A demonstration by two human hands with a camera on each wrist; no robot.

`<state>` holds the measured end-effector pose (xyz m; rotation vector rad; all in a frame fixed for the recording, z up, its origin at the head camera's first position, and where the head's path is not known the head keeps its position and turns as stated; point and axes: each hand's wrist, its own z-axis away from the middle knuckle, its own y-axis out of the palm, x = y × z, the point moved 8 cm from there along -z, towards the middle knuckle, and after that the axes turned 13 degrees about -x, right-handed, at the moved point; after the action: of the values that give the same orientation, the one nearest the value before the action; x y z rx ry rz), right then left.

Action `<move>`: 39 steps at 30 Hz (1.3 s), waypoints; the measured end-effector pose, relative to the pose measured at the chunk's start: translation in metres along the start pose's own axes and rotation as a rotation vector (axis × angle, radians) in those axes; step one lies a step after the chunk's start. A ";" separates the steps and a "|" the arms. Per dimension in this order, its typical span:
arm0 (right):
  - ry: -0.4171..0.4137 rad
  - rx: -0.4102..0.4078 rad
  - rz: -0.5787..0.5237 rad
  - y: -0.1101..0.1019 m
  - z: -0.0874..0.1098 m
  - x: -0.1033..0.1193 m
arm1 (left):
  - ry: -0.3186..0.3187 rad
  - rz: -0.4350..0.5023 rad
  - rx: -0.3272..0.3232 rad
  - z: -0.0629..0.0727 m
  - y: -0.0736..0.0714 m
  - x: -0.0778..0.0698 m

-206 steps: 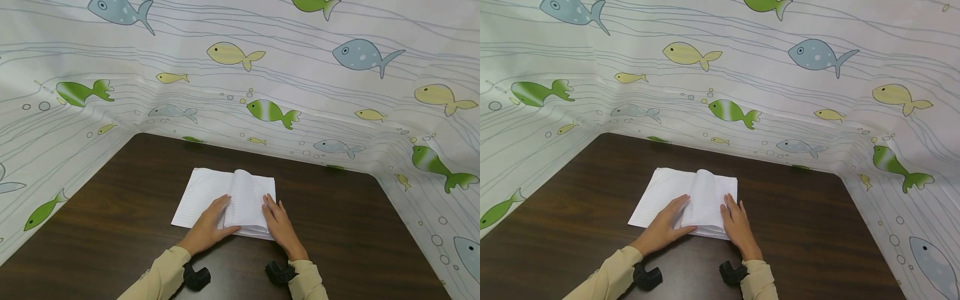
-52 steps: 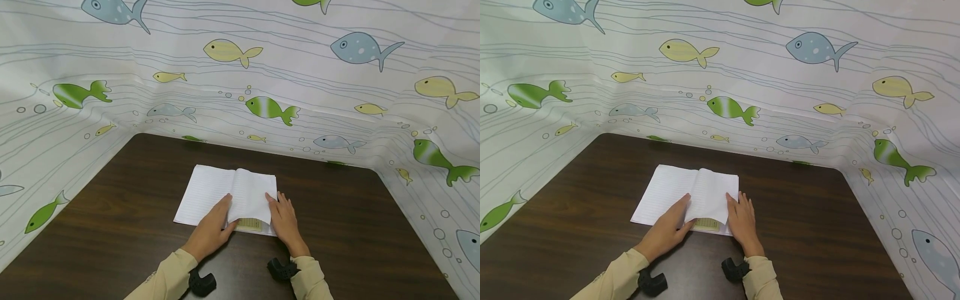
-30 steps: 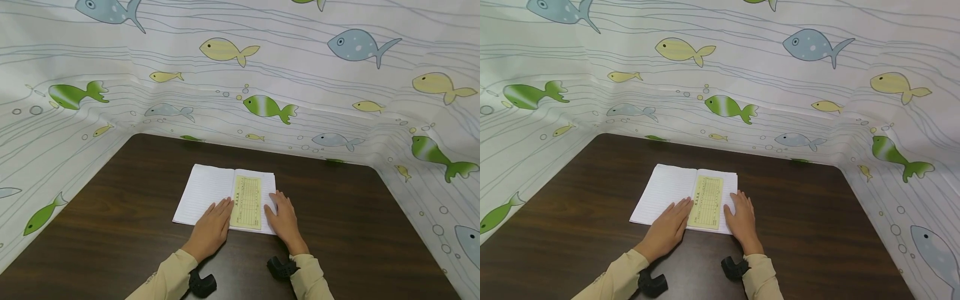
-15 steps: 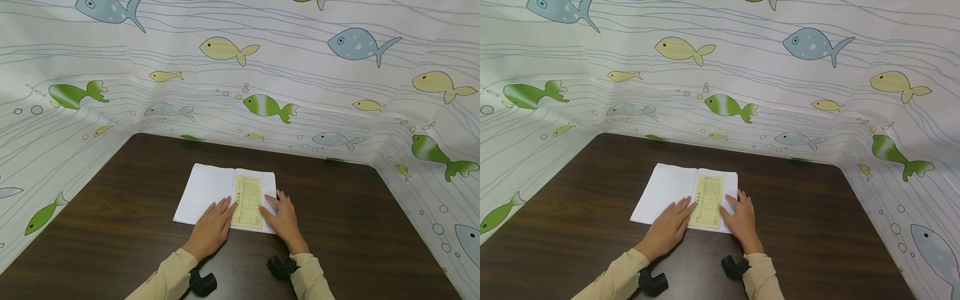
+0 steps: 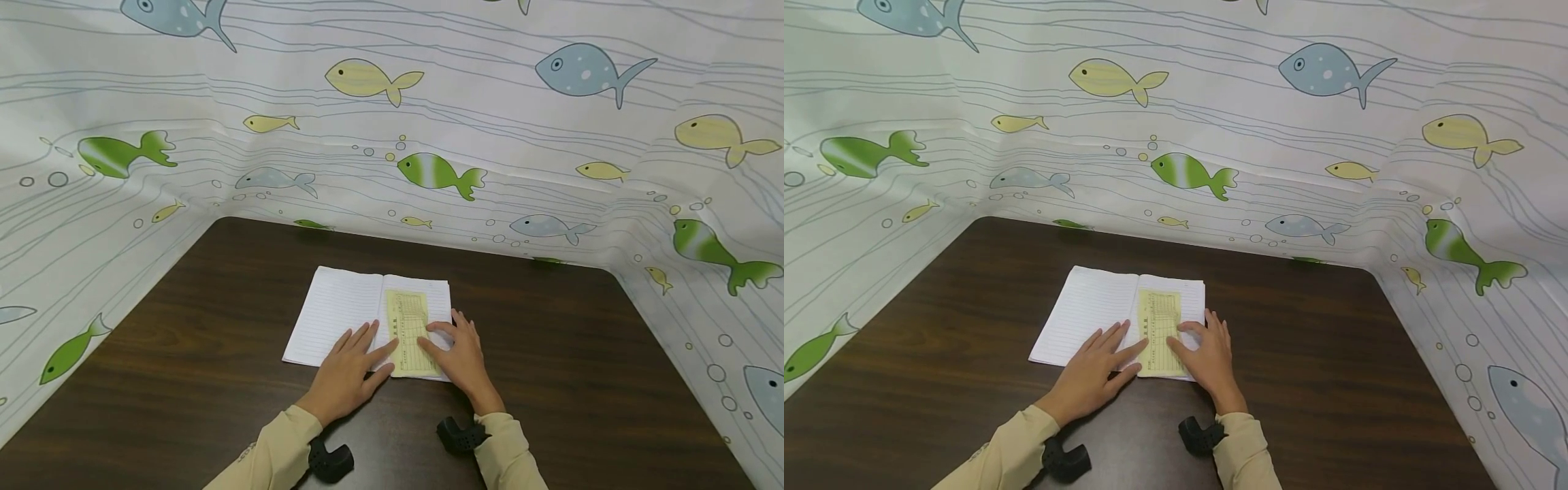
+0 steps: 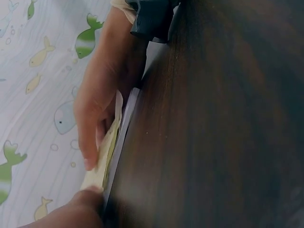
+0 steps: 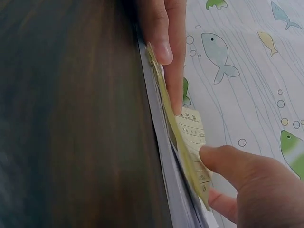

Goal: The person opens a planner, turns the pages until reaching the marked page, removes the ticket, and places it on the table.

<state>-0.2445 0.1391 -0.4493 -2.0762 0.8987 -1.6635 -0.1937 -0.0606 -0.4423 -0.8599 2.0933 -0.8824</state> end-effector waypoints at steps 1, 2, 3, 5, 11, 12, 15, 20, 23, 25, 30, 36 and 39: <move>0.008 0.000 -0.003 0.000 0.000 0.000 | 0.006 -0.005 0.004 0.000 0.000 0.000; 0.017 0.000 -0.006 0.000 0.000 -0.001 | 0.010 -0.008 0.008 0.000 0.000 -0.001; 0.026 0.001 -0.008 0.000 0.001 -0.001 | 0.016 -0.009 0.007 0.000 0.000 -0.001; 0.042 0.002 -0.006 -0.001 0.001 -0.002 | 0.023 -0.012 0.016 0.000 0.000 -0.002; 0.070 -0.011 -0.030 -0.003 0.001 -0.003 | 0.034 -0.006 0.035 0.001 0.002 -0.003; 0.069 -0.020 -0.050 -0.004 0.001 -0.003 | 0.035 -0.007 0.035 0.001 0.001 -0.003; 0.079 -0.062 -0.122 -0.007 -0.001 -0.003 | 0.037 -0.013 0.029 0.001 0.002 -0.003; 0.137 -0.156 -0.224 -0.029 -0.009 -0.019 | 0.017 -0.015 0.040 0.003 0.004 -0.002; 0.204 -0.206 -0.192 -0.059 -0.014 -0.043 | 0.012 -0.007 0.055 0.004 0.005 -0.002; 0.257 -0.213 -0.133 -0.080 -0.015 -0.061 | 0.018 -0.005 0.052 0.004 0.005 -0.002; 0.325 -0.137 0.030 -0.111 -0.011 -0.092 | 0.033 -0.021 0.039 0.004 0.003 -0.002; 0.241 -0.133 0.178 -0.115 -0.013 -0.094 | 0.035 -0.022 0.035 0.003 0.003 -0.001; 0.208 -0.148 0.197 -0.114 -0.014 -0.092 | 0.033 -0.021 0.035 0.002 0.003 -0.001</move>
<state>-0.2384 0.2866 -0.4447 -1.8564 1.2846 -1.7749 -0.1920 -0.0589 -0.4453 -0.8552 2.0940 -0.9474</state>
